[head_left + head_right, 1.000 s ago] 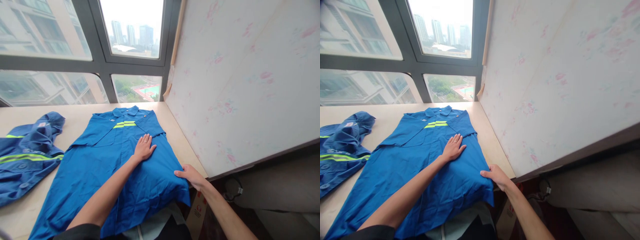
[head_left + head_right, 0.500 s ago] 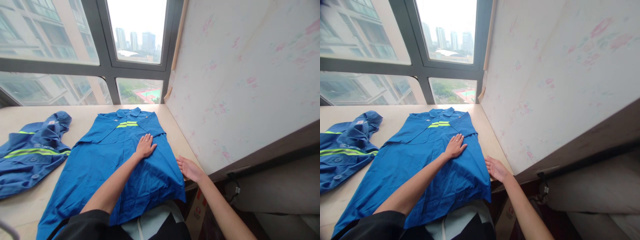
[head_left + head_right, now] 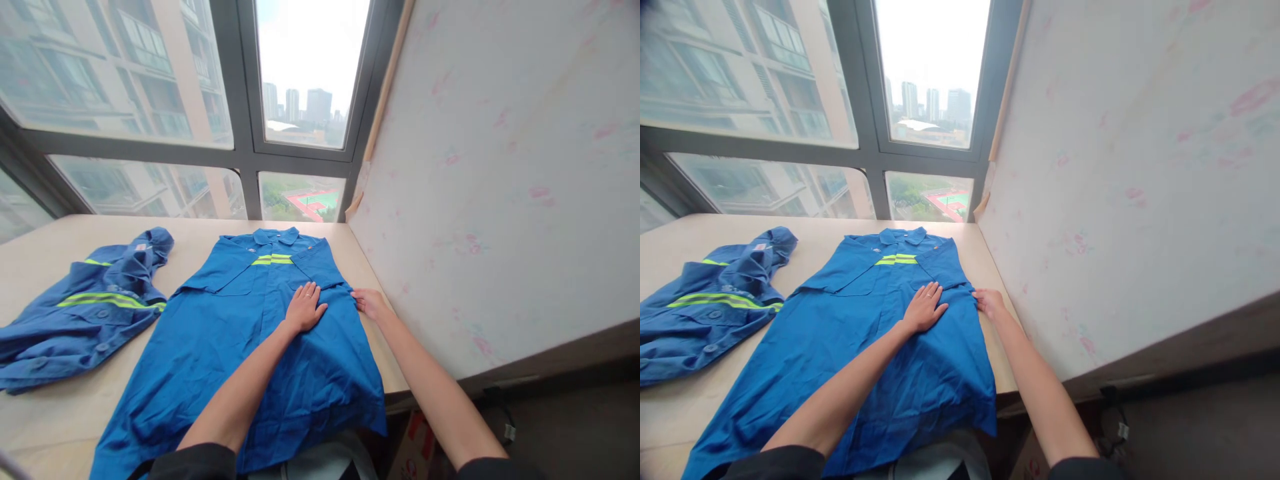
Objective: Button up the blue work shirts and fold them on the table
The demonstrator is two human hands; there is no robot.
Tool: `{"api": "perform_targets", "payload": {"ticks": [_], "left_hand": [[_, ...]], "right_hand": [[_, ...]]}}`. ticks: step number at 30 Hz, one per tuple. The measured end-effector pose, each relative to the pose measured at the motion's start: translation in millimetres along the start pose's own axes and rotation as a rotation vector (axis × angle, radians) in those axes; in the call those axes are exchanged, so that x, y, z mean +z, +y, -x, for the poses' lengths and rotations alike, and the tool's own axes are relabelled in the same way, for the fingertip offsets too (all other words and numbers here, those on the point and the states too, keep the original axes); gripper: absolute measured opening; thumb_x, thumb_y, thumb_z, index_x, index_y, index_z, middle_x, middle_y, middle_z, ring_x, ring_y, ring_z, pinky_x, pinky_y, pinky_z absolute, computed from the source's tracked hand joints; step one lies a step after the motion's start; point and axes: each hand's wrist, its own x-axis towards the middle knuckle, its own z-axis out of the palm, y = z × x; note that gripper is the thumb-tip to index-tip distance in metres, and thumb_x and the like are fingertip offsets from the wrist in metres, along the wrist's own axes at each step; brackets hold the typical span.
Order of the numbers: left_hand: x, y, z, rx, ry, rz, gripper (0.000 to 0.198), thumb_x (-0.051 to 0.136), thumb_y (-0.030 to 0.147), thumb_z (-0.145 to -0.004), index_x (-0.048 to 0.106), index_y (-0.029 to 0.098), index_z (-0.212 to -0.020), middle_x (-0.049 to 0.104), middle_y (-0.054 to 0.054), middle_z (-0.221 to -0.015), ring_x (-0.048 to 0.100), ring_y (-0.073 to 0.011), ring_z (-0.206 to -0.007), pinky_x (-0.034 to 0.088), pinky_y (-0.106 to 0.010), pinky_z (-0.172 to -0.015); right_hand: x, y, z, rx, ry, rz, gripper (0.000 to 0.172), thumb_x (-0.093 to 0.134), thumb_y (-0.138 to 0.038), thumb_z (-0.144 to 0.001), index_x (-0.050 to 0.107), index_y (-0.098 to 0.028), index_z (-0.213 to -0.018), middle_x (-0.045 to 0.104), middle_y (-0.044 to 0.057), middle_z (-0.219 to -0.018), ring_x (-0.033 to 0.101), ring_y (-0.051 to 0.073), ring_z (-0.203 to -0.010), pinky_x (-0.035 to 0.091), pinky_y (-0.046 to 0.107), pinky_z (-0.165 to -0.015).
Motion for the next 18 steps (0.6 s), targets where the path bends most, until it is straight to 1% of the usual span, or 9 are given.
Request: {"api": "perform_targets", "payload": {"ticks": [4, 8, 9, 11, 13, 15, 16, 17, 18], "left_hand": [[1.8, 0.1, 1.1, 0.000, 0.015, 0.035, 0.069, 0.028, 0.056, -0.097, 0.039, 0.012, -0.149, 0.033, -0.014, -0.157, 0.024, -0.0268, -0.148, 0.018, -0.044, -0.122], [1.8, 0.0, 2.6, 0.003, 0.006, 0.069, 0.072, 0.030, 0.057, -0.096, 0.037, 0.010, -0.150, 0.030, -0.015, -0.158, 0.022, -0.0279, -0.149, 0.017, -0.045, -0.122], [1.2, -0.3, 3.2, 0.007, 0.000, 0.079, 0.073, 0.031, 0.058, -0.096, 0.036, 0.010, -0.150, 0.030, -0.016, -0.158, 0.021, -0.0283, -0.149, 0.016, -0.045, -0.122], [-0.5, -1.6, 4.5, 0.016, -0.012, 0.103, 0.075, 0.033, 0.059, -0.094, 0.036, 0.009, -0.150, 0.029, -0.017, -0.158, 0.020, -0.0290, -0.149, 0.016, -0.046, -0.122], [-2.2, -3.7, 5.4, 0.025, -0.018, 0.139, 0.076, 0.039, 0.061, -0.092, 0.038, 0.011, -0.149, 0.030, -0.016, -0.158, 0.021, -0.0290, -0.149, 0.015, -0.047, -0.122], [-3.7, -6.2, 5.2, 0.037, -0.015, 0.201, 0.072, 0.049, 0.059, -0.088, 0.046, 0.015, -0.145, 0.034, -0.014, -0.157, 0.024, -0.0282, -0.148, 0.016, -0.046, -0.122], [-4.4, -7.3, 4.6, 0.040, -0.006, 0.248, 0.068, 0.054, 0.057, -0.086, 0.051, 0.017, -0.141, 0.038, -0.012, -0.155, 0.027, -0.0275, -0.147, 0.017, -0.046, -0.122], [-5.0, -8.1, 3.7, 0.031, 0.013, 0.318, 0.062, 0.058, 0.053, -0.085, 0.056, 0.019, -0.136, 0.044, -0.011, -0.151, 0.031, -0.0266, -0.145, 0.019, -0.045, -0.122], [-5.7, -8.7, 2.5, 0.005, 0.042, 0.401, 0.054, 0.061, 0.048, -0.084, 0.061, 0.020, -0.130, 0.051, -0.009, -0.146, 0.037, -0.0258, -0.142, 0.021, -0.044, -0.122]], "right_hand": [[-16.4, 1.7, 12.3, -0.021, 0.061, 0.080, 0.018, 0.075, -0.010, -0.065, 0.060, -0.016, -0.069, 0.066, 0.003, -0.060, 0.066, 0.016, -0.057, 0.058, 0.029, -0.060], [-15.8, 5.9, 15.9, -0.098, 0.111, 0.179, 0.016, 0.074, -0.015, -0.063, 0.060, -0.017, -0.071, 0.066, 0.004, -0.061, 0.066, 0.019, -0.058, 0.059, 0.034, -0.061], [-14.1, 6.9, 15.8, -0.124, 0.138, 0.206, 0.015, 0.072, -0.017, -0.065, 0.061, -0.017, -0.073, 0.066, 0.004, -0.064, 0.067, 0.021, -0.062, 0.059, 0.036, -0.063], [-9.2, 9.3, 17.1, -0.194, 0.206, 0.255, 0.015, 0.066, -0.021, -0.069, 0.063, -0.018, -0.084, 0.069, 0.008, -0.076, 0.069, 0.025, -0.077, 0.058, 0.042, -0.074], [-0.4, 13.3, 22.6, -0.373, 0.301, 0.403, 0.023, 0.057, -0.023, -0.075, 0.065, -0.018, -0.096, 0.069, 0.012, -0.097, 0.065, 0.028, -0.098, 0.052, 0.048, -0.091], [14.0, 19.2, 33.1, -0.650, 0.327, 0.650, 0.031, 0.050, -0.024, -0.081, 0.065, -0.018, -0.106, 0.066, 0.015, -0.112, 0.059, 0.030, -0.112, 0.044, 0.052, -0.103], [23.2, 22.8, 39.5, -0.793, 0.294, 0.781, 0.033, 0.048, -0.024, -0.084, 0.065, -0.017, -0.110, 0.064, 0.016, -0.117, 0.057, 0.031, -0.115, 0.041, 0.053, -0.105], [33.0, 26.6, 46.1, -0.913, 0.231, 0.894, 0.034, 0.046, -0.024, -0.087, 0.065, -0.017, -0.114, 0.063, 0.016, -0.122, 0.056, 0.031, -0.119, 0.041, 0.053, -0.106], [42.8, 30.5, 52.2, -0.997, 0.143, 0.977, 0.036, 0.045, -0.025, -0.089, 0.064, -0.017, -0.119, 0.061, 0.016, -0.128, 0.054, 0.030, -0.122, 0.040, 0.052, -0.107]]}}
